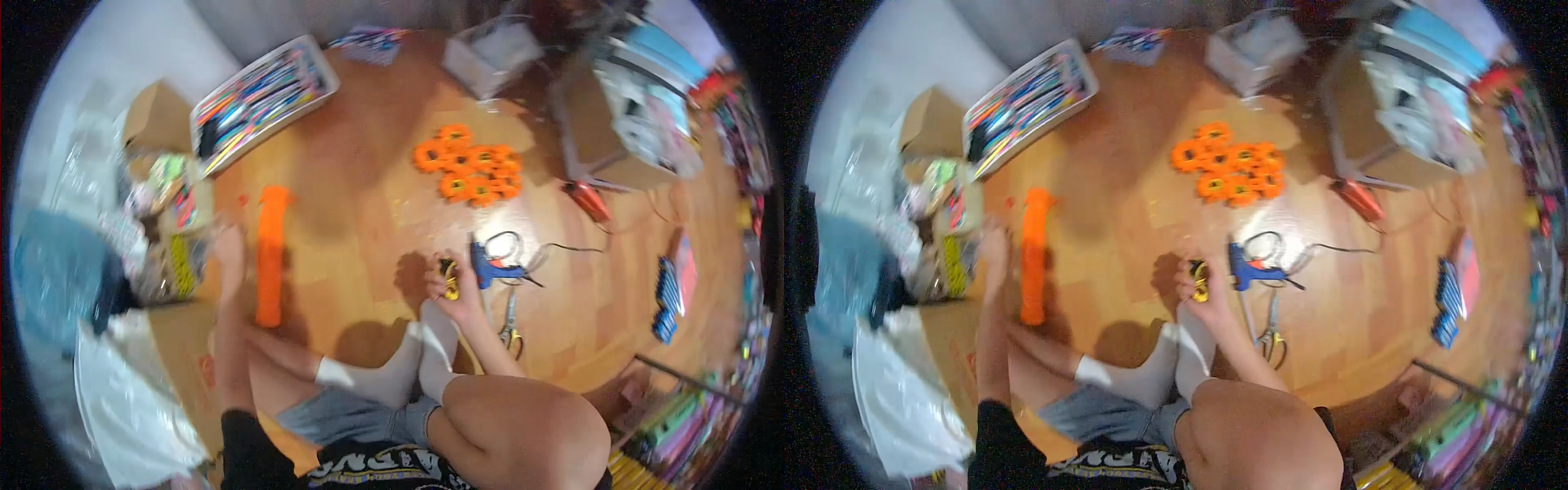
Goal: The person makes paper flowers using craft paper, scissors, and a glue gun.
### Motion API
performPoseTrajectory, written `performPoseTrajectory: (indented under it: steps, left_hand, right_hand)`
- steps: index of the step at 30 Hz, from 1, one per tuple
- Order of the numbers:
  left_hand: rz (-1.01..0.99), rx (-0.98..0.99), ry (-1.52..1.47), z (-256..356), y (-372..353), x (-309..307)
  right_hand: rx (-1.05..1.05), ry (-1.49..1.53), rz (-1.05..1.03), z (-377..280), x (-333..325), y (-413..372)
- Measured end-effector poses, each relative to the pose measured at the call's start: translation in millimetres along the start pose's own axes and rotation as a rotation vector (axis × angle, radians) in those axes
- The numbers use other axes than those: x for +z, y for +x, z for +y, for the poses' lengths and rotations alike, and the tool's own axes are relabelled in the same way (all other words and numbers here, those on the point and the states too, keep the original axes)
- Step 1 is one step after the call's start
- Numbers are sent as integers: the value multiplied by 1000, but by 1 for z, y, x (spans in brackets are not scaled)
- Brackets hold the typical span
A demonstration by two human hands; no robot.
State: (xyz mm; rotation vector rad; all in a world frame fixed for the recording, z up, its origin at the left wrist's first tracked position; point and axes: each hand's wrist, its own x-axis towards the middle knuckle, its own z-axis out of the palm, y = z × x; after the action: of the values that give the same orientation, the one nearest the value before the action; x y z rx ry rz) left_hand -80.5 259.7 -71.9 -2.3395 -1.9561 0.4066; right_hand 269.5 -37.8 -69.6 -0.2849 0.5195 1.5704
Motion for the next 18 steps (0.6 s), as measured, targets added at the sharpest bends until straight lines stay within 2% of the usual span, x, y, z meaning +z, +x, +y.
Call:
performPoseTrajectory:
  steps: [1, 3, 4, 5, 6, 7, 8, 10, 11, 12, 13, 15, 17, 18]
  left_hand:
    - [99, 89, -22, -2, -4, 8]
    - [469, 202, -221, 13, -24, 21]
    - [375, 202, -381, 17, -35, 27]
    - [272, 201, -533, 24, -45, 30]
    - [212, 174, -529, 34, -60, 20]
    - [151, 148, -524, 44, -72, 11]
    - [153, 167, -527, 50, -79, 13]
    - [237, 122, -555, 58, -90, 20]
    - [242, 134, -558, 59, -92, 23]
    - [277, 129, -553, 59, -91, 24]
    - [311, 123, -544, 61, -88, 23]
    - [391, 165, -507, 65, -88, 8]
    - [465, 191, -474, 69, -93, 0]
    - [438, 155, -460, 72, -94, -2]
  right_hand:
    - [2, -55, 36, -4, 16, -14]
    - [-88, -91, 42, -30, 24, -32]
    - [-119, -119, 62, -41, 25, -42]
    - [-195, -157, 211, -61, 35, -49]
    - [-275, -385, 194, -89, 36, -55]
    - [-410, -416, 240, -110, 49, -62]
    - [-394, -364, 242, -139, 65, -70]
    - [-669, -562, 272, -182, 98, -80]
    - [-671, -777, 153, -211, 111, -87]
    - [-860, -978, 478, -220, 138, -89]
    - [-1108, -1373, 408, -260, 137, -91]
    - [-1623, -1974, 593, -312, 158, -108]
    - [-1814, -2283, 978, -306, 195, -127]
    - [-1816, -2282, 979, -314, 196, -127]
